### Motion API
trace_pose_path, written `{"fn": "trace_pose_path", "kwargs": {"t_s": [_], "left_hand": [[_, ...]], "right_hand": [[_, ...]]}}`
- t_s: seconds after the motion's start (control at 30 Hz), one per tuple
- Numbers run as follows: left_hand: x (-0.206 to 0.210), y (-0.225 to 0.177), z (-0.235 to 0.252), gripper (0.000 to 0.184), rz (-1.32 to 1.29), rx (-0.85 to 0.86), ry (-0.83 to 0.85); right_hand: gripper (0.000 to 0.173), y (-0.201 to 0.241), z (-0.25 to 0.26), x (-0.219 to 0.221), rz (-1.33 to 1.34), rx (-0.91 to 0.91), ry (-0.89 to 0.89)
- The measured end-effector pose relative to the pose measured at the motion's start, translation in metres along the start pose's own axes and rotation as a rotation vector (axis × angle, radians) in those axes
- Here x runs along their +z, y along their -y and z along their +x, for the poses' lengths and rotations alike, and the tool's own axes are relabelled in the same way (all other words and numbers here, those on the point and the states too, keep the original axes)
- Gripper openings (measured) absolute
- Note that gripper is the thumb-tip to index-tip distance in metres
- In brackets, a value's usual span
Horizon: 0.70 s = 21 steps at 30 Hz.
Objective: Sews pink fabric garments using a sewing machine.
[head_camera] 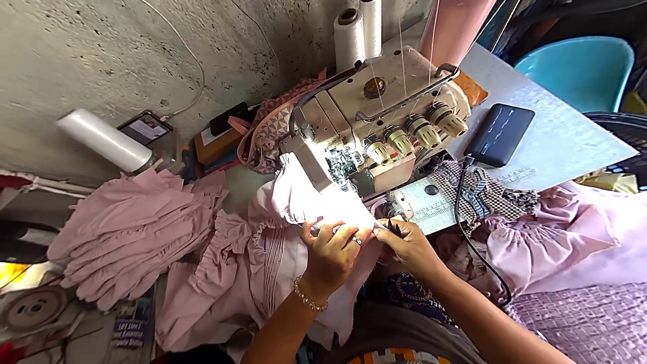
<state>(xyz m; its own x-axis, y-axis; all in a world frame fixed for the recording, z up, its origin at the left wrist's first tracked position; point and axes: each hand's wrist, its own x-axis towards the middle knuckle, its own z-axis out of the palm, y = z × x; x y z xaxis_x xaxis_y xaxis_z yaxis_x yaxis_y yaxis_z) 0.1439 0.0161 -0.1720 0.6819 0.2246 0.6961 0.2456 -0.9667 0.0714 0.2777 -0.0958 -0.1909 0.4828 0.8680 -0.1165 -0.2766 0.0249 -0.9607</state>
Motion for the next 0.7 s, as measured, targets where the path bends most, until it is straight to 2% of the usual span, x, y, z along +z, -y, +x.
{"fn": "trace_pose_path", "kwargs": {"t_s": [0.1,0.2,0.27,0.3,0.37,0.4,0.5,0.7], "left_hand": [[-0.001,0.0,0.0,0.014,0.019,0.027,0.021],[-0.001,-0.002,0.0,0.015,0.043,0.035,0.034],[-0.001,-0.007,-0.002,0.013,0.062,-0.025,0.069],[-0.001,-0.011,-0.005,0.017,0.086,-0.063,0.091],[0.004,-0.018,-0.013,0.042,0.152,-0.117,0.12],[0.007,-0.018,-0.017,0.044,0.184,-0.129,0.116],[0.007,-0.012,-0.02,0.02,0.229,-0.142,0.071],[-0.007,-0.005,-0.007,0.029,0.187,-0.158,0.142]], "right_hand": [[0.027,0.0,0.002,-0.002,0.027,-0.011,0.047],[0.023,0.001,0.008,0.0,-0.023,-0.02,0.04],[0.024,0.002,0.011,0.002,-0.115,-0.019,0.014],[0.025,0.002,0.012,0.002,-0.141,-0.03,0.009],[0.026,0.002,0.012,0.001,-0.172,-0.063,0.005],[0.026,0.002,0.011,0.002,-0.178,-0.075,0.002],[0.026,0.001,0.009,0.003,-0.177,-0.078,-0.007],[0.027,0.002,0.022,0.008,-0.257,-0.086,-0.026]]}}
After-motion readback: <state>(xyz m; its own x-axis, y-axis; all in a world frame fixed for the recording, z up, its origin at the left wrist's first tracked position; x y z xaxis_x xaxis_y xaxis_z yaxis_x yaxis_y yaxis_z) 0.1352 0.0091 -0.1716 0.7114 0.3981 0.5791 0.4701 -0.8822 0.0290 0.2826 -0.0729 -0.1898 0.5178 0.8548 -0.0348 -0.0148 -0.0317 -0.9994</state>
